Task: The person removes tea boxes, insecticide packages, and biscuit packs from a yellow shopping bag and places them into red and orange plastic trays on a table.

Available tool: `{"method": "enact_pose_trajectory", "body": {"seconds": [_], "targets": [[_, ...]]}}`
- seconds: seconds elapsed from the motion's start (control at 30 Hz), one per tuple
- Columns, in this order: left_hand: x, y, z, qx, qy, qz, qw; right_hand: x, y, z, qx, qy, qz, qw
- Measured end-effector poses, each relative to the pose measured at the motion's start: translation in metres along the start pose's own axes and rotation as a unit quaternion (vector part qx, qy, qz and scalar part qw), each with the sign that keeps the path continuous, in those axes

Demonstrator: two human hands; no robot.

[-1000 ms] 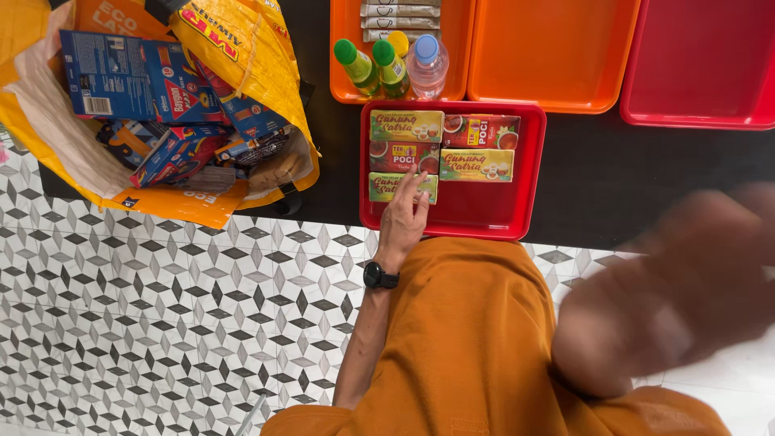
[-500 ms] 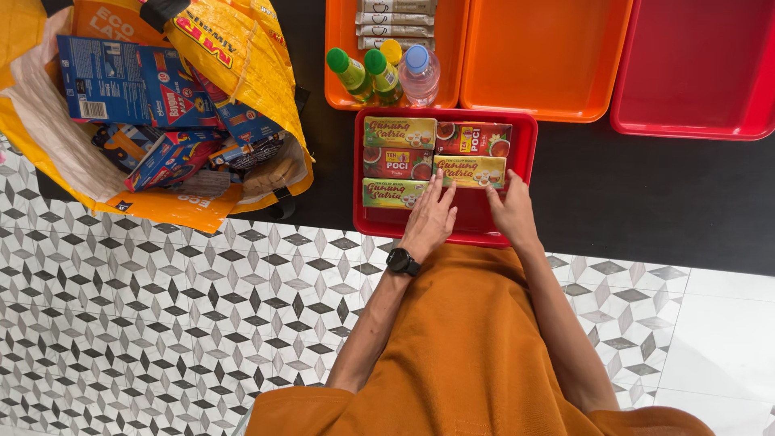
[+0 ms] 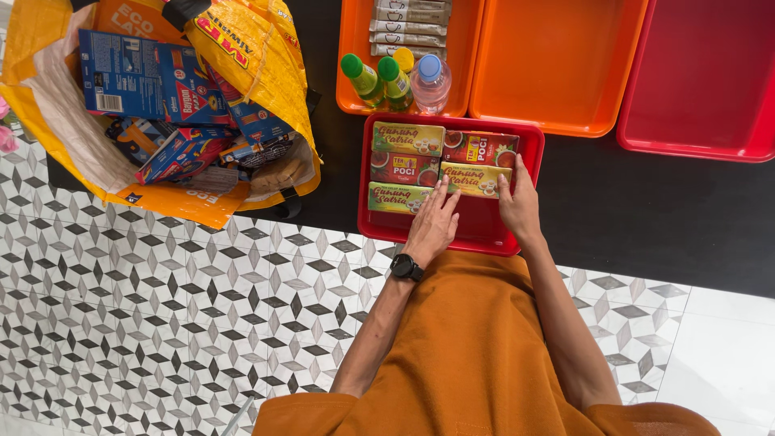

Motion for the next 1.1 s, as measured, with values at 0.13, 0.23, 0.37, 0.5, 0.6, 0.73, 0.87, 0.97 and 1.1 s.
{"method": "enact_pose_trajectory", "body": {"seconds": [0.13, 0.23, 0.37, 0.5, 0.6, 0.73, 0.87, 0.97, 1.1], "targets": [[-0.001, 0.002, 0.0, -0.006, 0.0, 0.0, 1.0, 0.01, 0.0, -0.002, 0.002, 0.026, -0.028, 0.999], [-0.001, 0.003, 0.001, -0.008, 0.002, -0.009, 1.0, 0.005, 0.001, -0.001, 0.011, 0.023, -0.019, 0.999], [0.005, 0.002, -0.002, -0.028, 0.0, -0.054, 0.998, -0.007, -0.001, -0.008, -0.019, 0.088, -0.031, 0.995], [0.028, 0.006, -0.007, -0.08, -0.002, 0.003, 0.997, -0.01, 0.003, -0.02, -0.026, 0.144, -0.094, 0.985], [0.052, 0.017, -0.018, -0.138, 0.058, 0.044, 0.988, -0.001, 0.009, -0.027, -0.038, 0.168, -0.106, 0.979], [0.083, 0.033, -0.026, -0.159, 0.095, 0.1, 0.978, -0.004, 0.007, -0.029, 0.011, 0.026, -0.054, 0.998], [0.092, 0.042, -0.033, -0.158, 0.121, 0.089, 0.976, -0.017, -0.004, -0.025, 0.034, -0.029, 0.034, 0.998], [0.094, 0.044, -0.034, -0.156, 0.131, 0.084, 0.975, -0.026, -0.006, -0.026, 0.041, -0.033, 0.056, 0.997], [0.093, 0.041, -0.035, -0.163, 0.134, 0.083, 0.974, -0.028, -0.004, -0.029, 0.027, -0.045, 0.014, 0.999]]}}
Point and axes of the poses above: each hand's wrist, its own z-axis towards the middle knuckle, its own y-axis out of the back of the hand, x = y × z, the point moved 3 cm from there along z, towards the middle knuckle, and after that the axes turned 11 degrees about -x, right-handed, at the moved point
